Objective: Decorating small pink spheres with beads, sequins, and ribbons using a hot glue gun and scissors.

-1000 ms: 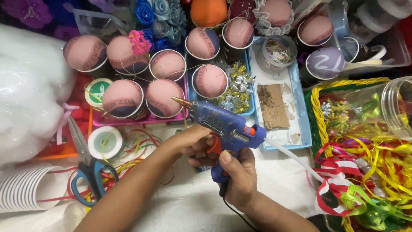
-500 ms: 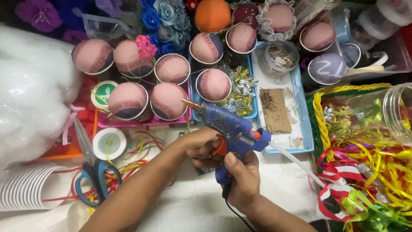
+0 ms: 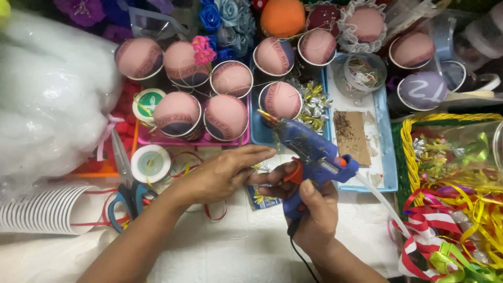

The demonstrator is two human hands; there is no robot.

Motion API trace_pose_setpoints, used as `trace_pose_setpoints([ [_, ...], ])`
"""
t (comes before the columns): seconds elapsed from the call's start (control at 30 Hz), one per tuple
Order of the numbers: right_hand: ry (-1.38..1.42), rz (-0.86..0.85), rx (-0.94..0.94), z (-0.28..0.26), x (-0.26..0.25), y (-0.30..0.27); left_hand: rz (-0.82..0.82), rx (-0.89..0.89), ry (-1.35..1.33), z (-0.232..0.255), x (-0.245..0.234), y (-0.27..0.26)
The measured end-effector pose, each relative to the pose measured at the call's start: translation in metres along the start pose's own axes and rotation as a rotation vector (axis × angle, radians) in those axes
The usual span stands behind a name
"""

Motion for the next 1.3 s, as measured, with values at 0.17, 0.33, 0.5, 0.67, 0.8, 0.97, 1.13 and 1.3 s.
trace_pose_setpoints([
  [0.17,0.011,0.005,-0.014,-0.008,-0.003,0.002,0.023,-0.106,0.222,0.024,-0.030,-0.008],
  [0.33,-0.040,0.039,-0.053,-0.015,-0.010,0.004,0.112,-0.241,0.332,0.001,-0.031,-0.041],
  [0.5,-0.007,0.069,-0.045,-0.016,-0.016,0.007,0.261,-0.168,0.258,0.012,-0.033,-0.059],
  [0.67,-0.005,0.053,-0.040,-0.016,-0.016,0.008,0.410,-0.019,-0.381,0.009,-0.031,-0.058],
  [0.8,-0.032,0.080,-0.048,-0.016,-0.020,0.009,0.527,0.046,-0.889,0.004,-0.034,-0.057],
  [0.97,-0.051,0.097,-0.080,-0.020,-0.026,0.011,0.698,-0.089,-0.440,0.005,-0.061,-0.080],
  [1.13,-0.069,0.125,-0.072,-0.021,-0.027,0.013,0.606,-0.113,0.090,0.052,-0.081,-0.070],
  [1.3,-0.042,0.143,-0.065,-0.020,-0.030,0.012,0.532,0.003,-0.002,0.100,-0.121,-0.029],
])
Point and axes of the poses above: each hand's wrist, its own y-axis towards the middle knuckle, its own x-axis out of the palm, z = x × y, the point moved 10 cm from there along y, towards the middle knuckle, and after that the axes turned 11 degrees about y, right-handed, at the moved point
